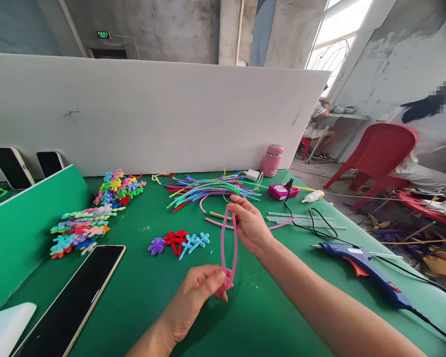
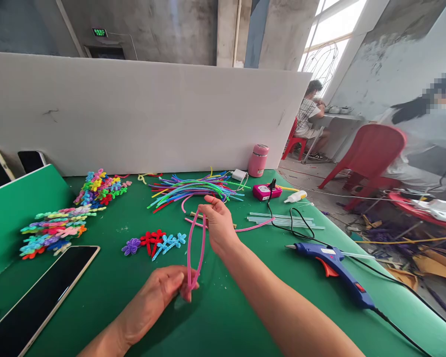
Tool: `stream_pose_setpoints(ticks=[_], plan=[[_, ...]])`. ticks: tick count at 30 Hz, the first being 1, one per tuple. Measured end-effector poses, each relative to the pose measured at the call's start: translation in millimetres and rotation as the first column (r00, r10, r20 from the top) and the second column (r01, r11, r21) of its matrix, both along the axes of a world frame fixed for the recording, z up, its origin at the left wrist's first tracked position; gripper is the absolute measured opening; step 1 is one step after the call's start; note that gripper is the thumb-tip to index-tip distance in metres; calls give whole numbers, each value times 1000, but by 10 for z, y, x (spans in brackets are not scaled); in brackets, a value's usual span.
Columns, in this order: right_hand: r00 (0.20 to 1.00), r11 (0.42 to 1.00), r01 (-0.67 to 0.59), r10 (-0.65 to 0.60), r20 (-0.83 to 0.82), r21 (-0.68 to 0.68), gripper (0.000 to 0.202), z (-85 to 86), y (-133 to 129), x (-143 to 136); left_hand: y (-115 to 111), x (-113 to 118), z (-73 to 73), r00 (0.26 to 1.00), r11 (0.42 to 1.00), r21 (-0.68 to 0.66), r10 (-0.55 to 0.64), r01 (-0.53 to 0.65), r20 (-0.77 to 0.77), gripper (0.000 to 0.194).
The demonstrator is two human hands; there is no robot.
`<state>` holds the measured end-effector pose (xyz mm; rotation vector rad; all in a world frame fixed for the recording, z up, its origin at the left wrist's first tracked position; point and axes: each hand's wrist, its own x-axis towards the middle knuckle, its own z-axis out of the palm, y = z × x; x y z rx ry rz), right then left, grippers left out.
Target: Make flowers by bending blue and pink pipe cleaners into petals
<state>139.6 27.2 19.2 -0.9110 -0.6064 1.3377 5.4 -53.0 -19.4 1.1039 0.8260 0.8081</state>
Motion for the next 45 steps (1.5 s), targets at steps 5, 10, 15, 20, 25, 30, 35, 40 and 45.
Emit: stream_pose_setpoints(ticks=[5,10,15,20,25,30,35,40,45], plan=[[977,972,-205,209,28,-112,35,-19,-375,-147,39,-16,16,928,978,-204,123,-53,352,40],[952,950,-295,302,53,-100,35,-156,-632,-256,38,1,32,888,958,-287,119,15,444,29],[935,938,-338,344,86,-79,34,-304,-638,-221,24,33,9,905,948,-319,123,14,407,24],[937,937,-348,349,20,-33,28,-427,-652,-191,11,63,-14,900,949,-316,134,5,416,28],[901,900,-432,429,-68,-55,24,-467,-676,-98,-2,72,-6,915,931,-366,154,-7,374,24],[867,869,-493,488,-105,-32,26,-484,-642,-28,5,61,-9,925,931,-364,169,-36,341,22],[840,846,-531,519,-161,-42,25,-496,-593,-5,0,52,37,953,928,-373,130,-20,272,28],[853,854,-514,498,-156,-86,25,-486,-583,9,-3,46,71,973,938,-345,99,-21,208,29],[868,868,-494,488,-92,-55,23,-495,-584,0,-11,56,37,977,933,-358,110,-39,182,23]])
